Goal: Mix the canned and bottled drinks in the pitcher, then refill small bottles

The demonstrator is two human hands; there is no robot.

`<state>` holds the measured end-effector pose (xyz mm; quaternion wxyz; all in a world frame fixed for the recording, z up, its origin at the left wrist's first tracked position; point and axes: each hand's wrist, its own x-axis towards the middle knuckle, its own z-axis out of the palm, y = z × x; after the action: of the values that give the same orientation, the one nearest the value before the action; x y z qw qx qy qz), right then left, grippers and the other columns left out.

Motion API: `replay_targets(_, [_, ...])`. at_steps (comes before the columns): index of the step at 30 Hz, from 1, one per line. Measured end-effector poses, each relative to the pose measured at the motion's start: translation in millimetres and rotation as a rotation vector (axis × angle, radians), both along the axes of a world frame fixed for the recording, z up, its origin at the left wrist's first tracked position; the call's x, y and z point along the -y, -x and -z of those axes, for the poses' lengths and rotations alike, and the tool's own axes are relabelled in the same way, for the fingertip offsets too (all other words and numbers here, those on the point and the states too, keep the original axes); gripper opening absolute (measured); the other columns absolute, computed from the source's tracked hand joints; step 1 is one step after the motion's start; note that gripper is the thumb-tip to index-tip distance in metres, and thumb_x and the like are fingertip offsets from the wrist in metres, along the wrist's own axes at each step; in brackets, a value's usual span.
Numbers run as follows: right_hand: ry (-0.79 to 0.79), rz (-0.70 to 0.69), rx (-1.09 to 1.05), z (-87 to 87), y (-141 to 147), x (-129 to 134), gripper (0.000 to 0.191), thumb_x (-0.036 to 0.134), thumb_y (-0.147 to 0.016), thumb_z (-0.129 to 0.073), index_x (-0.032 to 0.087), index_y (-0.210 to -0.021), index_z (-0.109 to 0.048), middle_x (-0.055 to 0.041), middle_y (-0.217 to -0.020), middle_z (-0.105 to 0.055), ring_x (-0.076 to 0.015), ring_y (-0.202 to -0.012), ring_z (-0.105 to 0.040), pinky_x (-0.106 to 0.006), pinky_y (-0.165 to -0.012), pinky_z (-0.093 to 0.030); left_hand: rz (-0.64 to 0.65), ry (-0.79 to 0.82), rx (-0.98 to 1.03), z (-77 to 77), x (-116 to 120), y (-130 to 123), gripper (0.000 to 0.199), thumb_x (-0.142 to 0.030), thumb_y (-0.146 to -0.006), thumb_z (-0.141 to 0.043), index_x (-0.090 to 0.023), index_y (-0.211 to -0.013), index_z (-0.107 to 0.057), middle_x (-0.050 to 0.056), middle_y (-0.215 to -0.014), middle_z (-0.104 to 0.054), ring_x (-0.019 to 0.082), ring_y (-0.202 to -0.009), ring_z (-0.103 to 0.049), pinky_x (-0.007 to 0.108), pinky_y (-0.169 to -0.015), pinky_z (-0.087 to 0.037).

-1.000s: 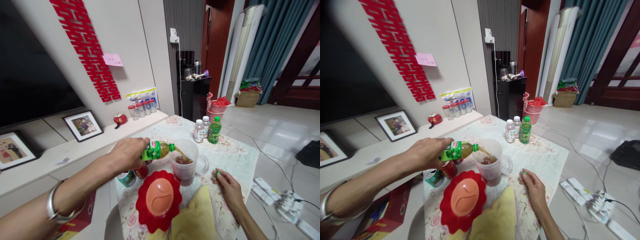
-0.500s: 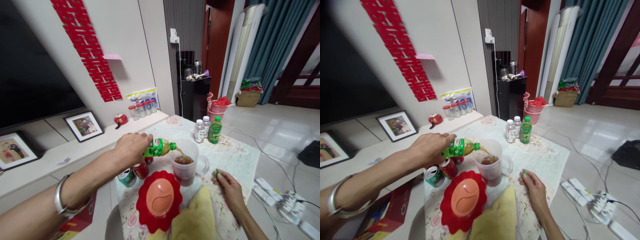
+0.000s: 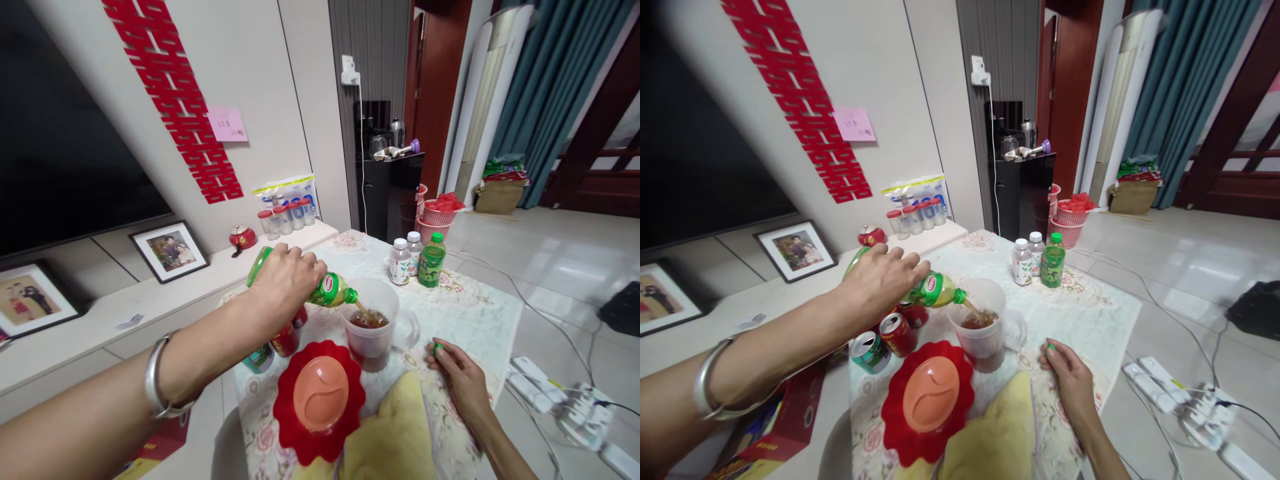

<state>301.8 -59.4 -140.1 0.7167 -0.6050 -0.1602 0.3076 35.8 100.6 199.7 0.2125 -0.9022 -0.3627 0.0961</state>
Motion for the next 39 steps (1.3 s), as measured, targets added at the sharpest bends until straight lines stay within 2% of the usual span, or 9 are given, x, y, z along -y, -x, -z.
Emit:
replay_targets(3, [0.002,-0.006,0.004,0.1,0,0,0.057,0.059,-0.063,-0.091,0.020,-0.102,-0.079,-0.0081,-0.095,-0.083,-0.0234,-0.075,-0.076,-0.035,-0.075,-0.060,0.071,-0.030,-0.047,-2.3,5,-6,0.036,-0.005,-0.093,-0.051,-0.023,-0.119,-0.068,0.014,-0.113,-0.072,0.035,-0.114,-0.060,0.045,-0.095,-0.036])
replay_targets(9, [0.002,-0.011,0.011,0.0,-1,1,0.060,0.061,-0.063,-0.090,0.019,-0.104,-0.077,-0.0086,-0.094,-0.083,-0.0233,-0.075,-0.076,-0.035,-0.075,-0.060,0.198,-0.158,-0.093,-1.6,12,-16,0.041,-0.008,-0.095,-0.052,-0.026,-0.128,-0.066,0.013,-0.125,-0.070,0.037,-0.126,-0.054,0.056,-0.116,-0.023])
replay_targets(16, [0.001,-0.014,0.011,-3.1,1,1,0.064,0.060,-0.063,-0.090,0.015,-0.106,-0.076,-0.0100,-0.095,-0.082,-0.0219,-0.075,-0.076,-0.032,-0.074,-0.061,0.329,-0.431,-0.119,13.6,15,-19,0.044,-0.007,-0.091,-0.058,-0.023,-0.131,-0.067,0.012,-0.123,-0.073,0.035,-0.125,-0.059,0.059,-0.118,-0.031])
replay_targets(23, [0.010,-0.011,0.025,-3.9,1,1,0.062,0.059,-0.064,-0.089,0.015,-0.106,-0.076,-0.0103,-0.095,-0.082,-0.0229,-0.076,-0.077,-0.033,-0.074,-0.061,0.564,-0.641,-0.141,24.5,10,-14,0.041,-0.007,-0.094,-0.048,-0.024,-0.125,-0.069,0.008,-0.122,-0.072,0.031,-0.126,-0.060,0.059,-0.119,-0.035])
replay_targets(25, [0.017,-0.009,0.030,-3.6,1,1,0.062,0.058,-0.065,-0.088,0.016,-0.107,-0.076,-0.0103,-0.096,-0.082,-0.0233,-0.077,-0.077,-0.034,-0.075,-0.062,0.558,-0.599,-0.116,24.6,10,-14,0.042,-0.006,-0.095,-0.048,-0.024,-0.128,-0.067,0.008,-0.122,-0.071,0.030,-0.127,-0.059,0.060,-0.121,-0.032])
replay_targets(28, [0.030,-0.007,0.035,-2.7,0,2,0.062,0.058,-0.066,-0.088,0.015,-0.109,-0.076,-0.0105,-0.095,-0.082,-0.0241,-0.078,-0.077,-0.035,-0.074,-0.062,0.432,-0.399,-0.027,24.8,8,-10,0.044,-0.007,-0.093,-0.057,-0.026,-0.133,-0.062,0.008,-0.122,-0.071,0.030,-0.124,-0.059,0.061,-0.120,-0.030])
replay_targets(33, [0.029,-0.031,0.005,-4.8,0,4,0.061,0.055,-0.065,-0.090,0.015,-0.109,-0.077,-0.0077,-0.080,-0.081,-0.0244,-0.074,-0.076,-0.033,-0.069,-0.061,0.180,-0.036,0.057,29.6,2,-1,0.069,-0.018,-0.076,-0.080,-0.027,-0.140,-0.054,0.009,-0.118,-0.070,0.031,-0.112,-0.063,0.053,-0.105,-0.041])
replay_targets(36, [0.005,-0.054,-0.047,-10.3,3,6,0.059,0.053,-0.063,-0.092,0.015,-0.105,-0.079,-0.0068,-0.078,-0.080,-0.0215,-0.071,-0.075,-0.030,-0.068,-0.061,0.043,0.114,0.062,33.6,1,3,0.082,-0.021,-0.075,-0.079,-0.027,-0.149,-0.045,0.013,-0.121,-0.069,0.035,-0.111,-0.065,0.049,-0.094,-0.047])
replay_targets(39, [-0.033,-0.043,-0.115,-17.9,7,9,0.057,0.053,-0.059,-0.095,0.017,-0.100,-0.080,-0.0064,-0.085,-0.081,-0.0193,-0.071,-0.075,-0.028,-0.070,-0.062,-0.072,0.263,0.132,38.6,3,10,0.078,-0.023,-0.075,-0.071,-0.026,-0.148,-0.045,0.013,-0.119,-0.069,0.036,-0.104,-0.068,0.045,-0.083,-0.050])
